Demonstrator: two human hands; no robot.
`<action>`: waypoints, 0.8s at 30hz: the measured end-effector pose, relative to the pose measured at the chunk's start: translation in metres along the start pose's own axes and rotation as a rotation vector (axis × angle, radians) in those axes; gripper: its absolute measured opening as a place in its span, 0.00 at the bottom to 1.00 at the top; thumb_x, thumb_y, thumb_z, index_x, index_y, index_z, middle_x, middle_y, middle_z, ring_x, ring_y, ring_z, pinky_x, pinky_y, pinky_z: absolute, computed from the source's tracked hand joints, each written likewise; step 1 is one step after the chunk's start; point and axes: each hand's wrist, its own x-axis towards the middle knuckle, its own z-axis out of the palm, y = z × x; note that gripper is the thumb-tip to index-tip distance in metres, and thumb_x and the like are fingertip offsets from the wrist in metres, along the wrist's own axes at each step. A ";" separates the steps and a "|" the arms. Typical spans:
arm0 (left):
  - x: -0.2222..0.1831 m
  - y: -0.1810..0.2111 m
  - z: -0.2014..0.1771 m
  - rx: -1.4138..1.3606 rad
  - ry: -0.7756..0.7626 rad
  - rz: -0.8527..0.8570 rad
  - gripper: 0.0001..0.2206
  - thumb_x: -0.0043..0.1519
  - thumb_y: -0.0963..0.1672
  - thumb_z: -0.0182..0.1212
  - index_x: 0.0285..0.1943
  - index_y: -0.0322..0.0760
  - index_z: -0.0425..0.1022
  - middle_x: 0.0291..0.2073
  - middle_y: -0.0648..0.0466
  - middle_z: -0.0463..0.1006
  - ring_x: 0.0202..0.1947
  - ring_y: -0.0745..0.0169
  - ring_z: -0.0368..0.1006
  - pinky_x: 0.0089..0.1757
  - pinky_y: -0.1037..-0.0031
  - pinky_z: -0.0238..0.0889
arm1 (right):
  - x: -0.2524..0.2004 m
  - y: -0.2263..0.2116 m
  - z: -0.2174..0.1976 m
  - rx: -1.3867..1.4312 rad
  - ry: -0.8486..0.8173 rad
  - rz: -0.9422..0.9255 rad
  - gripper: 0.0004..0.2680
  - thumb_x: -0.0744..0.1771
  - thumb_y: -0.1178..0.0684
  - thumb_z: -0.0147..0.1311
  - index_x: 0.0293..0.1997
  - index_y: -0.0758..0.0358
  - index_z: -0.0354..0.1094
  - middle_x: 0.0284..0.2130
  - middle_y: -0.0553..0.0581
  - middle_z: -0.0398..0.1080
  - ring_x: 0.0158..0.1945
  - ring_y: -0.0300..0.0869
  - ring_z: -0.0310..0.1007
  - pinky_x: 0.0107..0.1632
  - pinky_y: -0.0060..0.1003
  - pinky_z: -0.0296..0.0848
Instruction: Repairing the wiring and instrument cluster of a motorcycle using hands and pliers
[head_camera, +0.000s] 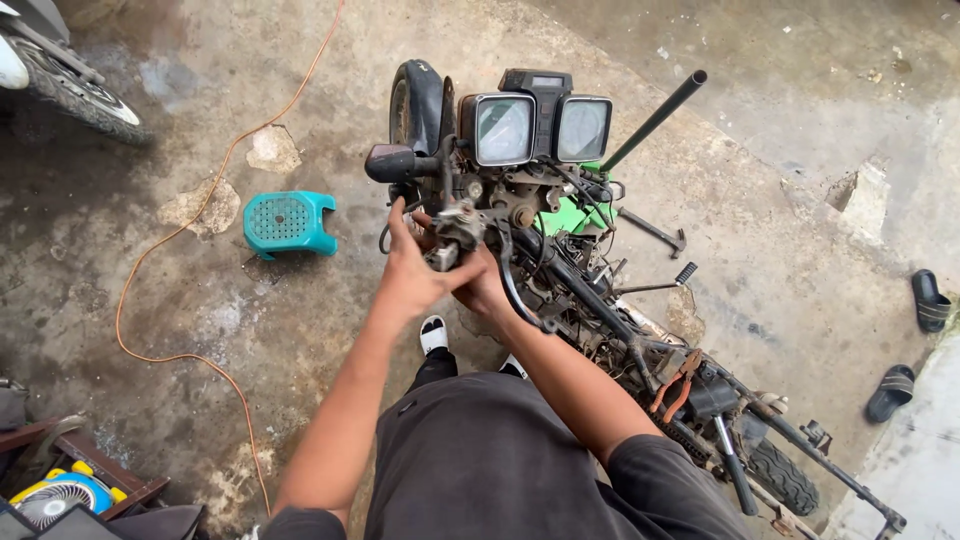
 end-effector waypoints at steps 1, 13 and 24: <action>0.002 -0.028 0.002 -0.069 -0.094 -0.192 0.59 0.43 0.56 0.83 0.78 0.45 0.41 0.58 0.31 0.73 0.60 0.30 0.71 0.59 0.47 0.67 | -0.002 0.000 0.002 -0.014 -0.019 -0.009 0.12 0.69 0.50 0.54 0.50 0.67 0.77 0.45 0.66 0.77 0.55 0.55 0.73 0.60 0.46 0.69; -0.019 -0.047 0.025 -0.277 -0.124 -0.077 0.25 0.51 0.42 0.79 0.57 0.36 0.76 0.47 0.41 0.82 0.52 0.47 0.78 0.54 0.53 0.71 | -0.043 0.063 -0.104 0.869 -0.376 0.470 0.18 0.70 0.41 0.47 0.64 0.58 0.63 0.55 0.72 0.72 0.50 0.63 0.78 0.50 0.59 0.80; 0.024 -0.043 0.022 -0.657 -0.641 -0.127 0.35 0.57 0.42 0.75 0.74 0.37 0.63 0.63 0.47 0.74 0.53 0.59 0.75 0.52 0.68 0.73 | -0.043 0.052 -0.134 1.059 -0.372 0.301 0.21 0.67 0.32 0.44 0.57 0.58 0.67 0.48 0.69 0.74 0.46 0.61 0.78 0.49 0.56 0.77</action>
